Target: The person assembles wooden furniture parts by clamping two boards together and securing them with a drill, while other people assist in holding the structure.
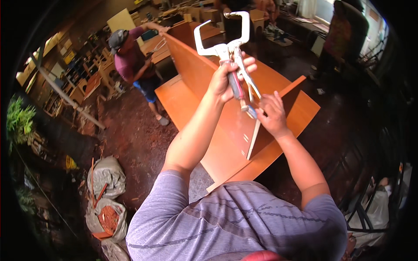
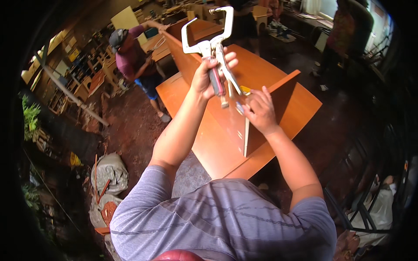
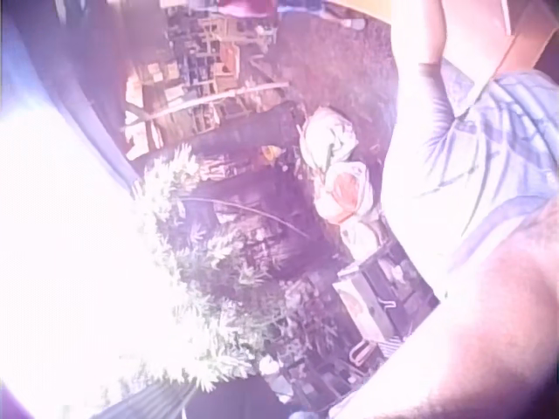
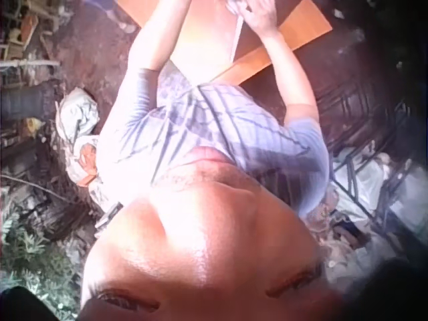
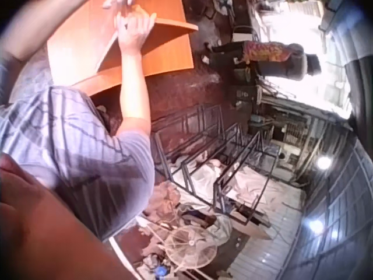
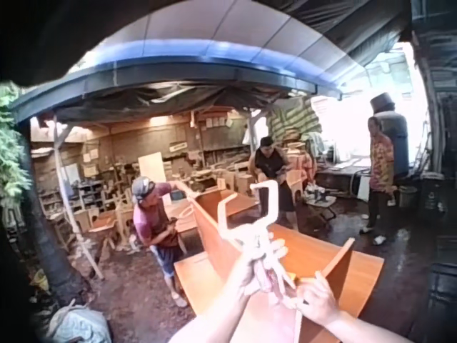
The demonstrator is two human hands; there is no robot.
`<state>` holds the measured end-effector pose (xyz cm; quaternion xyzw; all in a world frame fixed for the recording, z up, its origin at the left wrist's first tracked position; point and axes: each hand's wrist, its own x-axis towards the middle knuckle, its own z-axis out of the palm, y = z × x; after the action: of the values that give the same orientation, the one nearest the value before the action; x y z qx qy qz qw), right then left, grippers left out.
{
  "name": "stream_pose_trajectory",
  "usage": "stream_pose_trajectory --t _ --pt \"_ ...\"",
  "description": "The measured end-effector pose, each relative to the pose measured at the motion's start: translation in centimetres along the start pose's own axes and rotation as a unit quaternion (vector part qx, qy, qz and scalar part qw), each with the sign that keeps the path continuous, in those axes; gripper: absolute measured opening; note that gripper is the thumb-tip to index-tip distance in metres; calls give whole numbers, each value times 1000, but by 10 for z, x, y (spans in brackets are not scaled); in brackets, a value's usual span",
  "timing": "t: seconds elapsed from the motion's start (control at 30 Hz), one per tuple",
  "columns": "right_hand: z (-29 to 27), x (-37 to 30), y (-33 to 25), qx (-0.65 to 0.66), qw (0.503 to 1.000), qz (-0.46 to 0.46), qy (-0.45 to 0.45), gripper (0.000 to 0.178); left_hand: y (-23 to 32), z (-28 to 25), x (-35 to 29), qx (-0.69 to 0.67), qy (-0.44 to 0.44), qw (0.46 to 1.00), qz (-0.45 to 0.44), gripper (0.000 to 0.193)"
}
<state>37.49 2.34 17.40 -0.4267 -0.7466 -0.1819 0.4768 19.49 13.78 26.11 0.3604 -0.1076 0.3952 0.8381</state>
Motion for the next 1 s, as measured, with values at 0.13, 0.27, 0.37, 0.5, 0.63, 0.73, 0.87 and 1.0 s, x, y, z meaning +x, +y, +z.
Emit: stream_pose_trajectory --t 0.13,0.27,0.37,0.5,0.63,0.73,0.87,1.0 --pt "-5 -8 -8 -24 1000 4 12 29 -31 -7 50 20 53 996 67 23" --pt "-4 -16 -9 -15 999 29 9 34 -55 -12 65 60 110 990 60 28" --pt "-11 -11 -9 -2 999 29 13 34 -59 -14 63 71 112 991 24 28" --pt "-17 -17 -8 3 999 24 28 28 -71 -10 46 -26 27 996 -79 19" --pt "-21 -23 -9 44 998 49 26 28 -83 6 36 23 63 985 -160 21" --pt "-20 -34 -13 87 991 69 68 33 -91 12 30 63 97 972 -207 24" --pt "-25 -43 -18 101 990 59 72 34 -92 15 30 97 82 967 -220 25" --pt "-25 -51 -28 186 972 107 92 30 -89 11 32 82 62 963 -248 25"
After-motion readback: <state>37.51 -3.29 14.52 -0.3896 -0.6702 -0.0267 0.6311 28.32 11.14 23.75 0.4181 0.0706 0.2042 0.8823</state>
